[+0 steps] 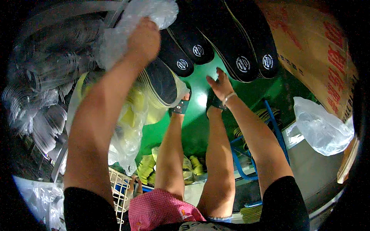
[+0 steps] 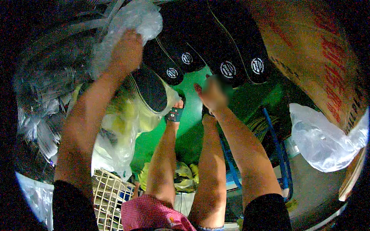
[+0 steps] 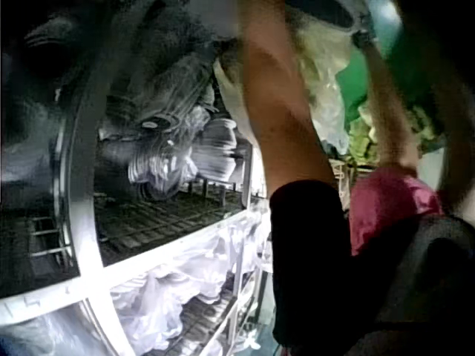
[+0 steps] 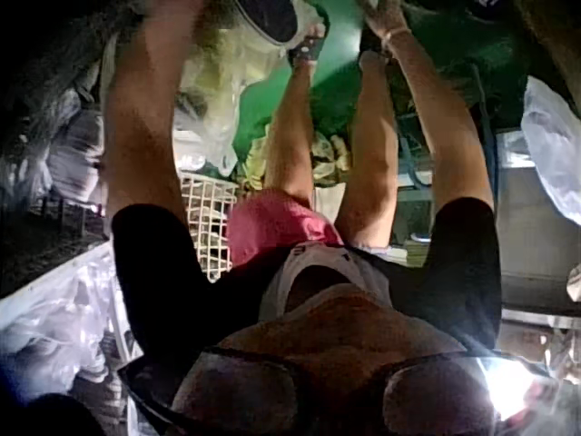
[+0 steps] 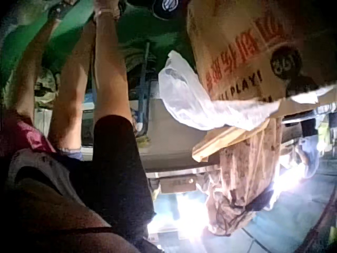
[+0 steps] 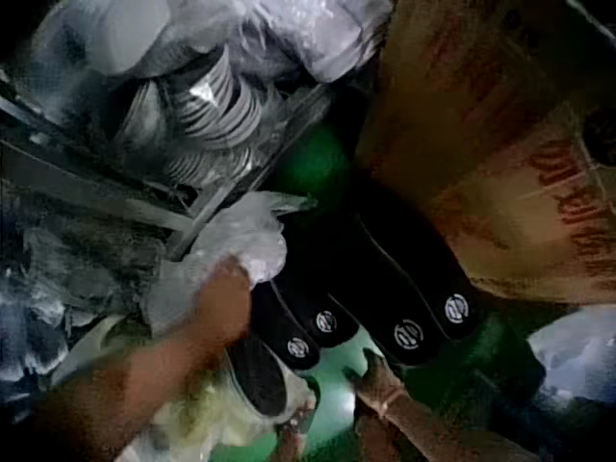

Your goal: The person inserts yellow insoles into black shoes one by one, presses them down to secure them inside, and places the completed shoes on a green conveyor belt. They then walk to a large bag, retrieve a stack of insoles, and return them to the work table.

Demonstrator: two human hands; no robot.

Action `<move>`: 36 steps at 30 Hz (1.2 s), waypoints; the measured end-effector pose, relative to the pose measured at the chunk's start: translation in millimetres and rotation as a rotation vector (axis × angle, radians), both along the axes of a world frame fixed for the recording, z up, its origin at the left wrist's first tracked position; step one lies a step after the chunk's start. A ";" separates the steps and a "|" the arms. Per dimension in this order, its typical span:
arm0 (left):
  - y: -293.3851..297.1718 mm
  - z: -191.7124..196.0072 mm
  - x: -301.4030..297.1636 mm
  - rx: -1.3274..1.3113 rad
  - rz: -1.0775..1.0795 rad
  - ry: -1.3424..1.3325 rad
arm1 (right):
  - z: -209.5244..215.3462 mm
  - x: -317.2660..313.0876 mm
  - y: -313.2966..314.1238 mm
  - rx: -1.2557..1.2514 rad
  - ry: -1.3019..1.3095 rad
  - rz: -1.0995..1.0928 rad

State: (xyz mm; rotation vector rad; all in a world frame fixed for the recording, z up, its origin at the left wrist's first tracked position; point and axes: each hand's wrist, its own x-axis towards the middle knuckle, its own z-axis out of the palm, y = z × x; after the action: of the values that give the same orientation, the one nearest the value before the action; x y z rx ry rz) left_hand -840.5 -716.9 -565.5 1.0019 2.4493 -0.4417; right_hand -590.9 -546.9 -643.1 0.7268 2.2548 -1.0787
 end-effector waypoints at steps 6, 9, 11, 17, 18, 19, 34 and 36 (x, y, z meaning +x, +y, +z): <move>35.6 -1.7 142.4 0.664 0.907 -0.513 | -17.7 -61.5 -21.6 -0.486 0.116 -0.406; 20.3 -69.0 170.3 0.827 1.471 -0.601 | -44.0 -61.5 -24.7 -0.191 -0.016 -0.381; 23.9 -87.6 174.5 0.510 1.476 -0.476 | -57.8 -58.1 -25.1 -0.189 0.015 -0.433; 23.1 -88.9 149.4 0.362 1.677 -0.284 | -87.6 -49.5 -17.9 -0.395 0.023 -0.421; 30.9 -83.7 147.9 0.460 1.638 -0.280 | -119.1 -35.5 -0.5 -0.441 0.011 -0.391; 39.2 -88.2 147.5 0.481 1.514 -0.106 | -148.5 -22.3 13.5 -0.490 -0.002 -0.362; -53.4 -158.2 64.9 0.718 1.455 -0.097 | -59.3 -44.1 -10.5 -0.732 -0.155 -0.584; -35.1 -143.1 63.6 0.685 1.371 -0.096 | -16.5 -65.8 -11.2 -0.791 -0.215 -0.760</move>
State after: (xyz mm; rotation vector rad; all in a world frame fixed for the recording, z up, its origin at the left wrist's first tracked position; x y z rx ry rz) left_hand -776.9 -752.0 -708.6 -0.5975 2.5451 0.8912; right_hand -656.7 -558.1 -659.7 1.2689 1.1700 -1.9438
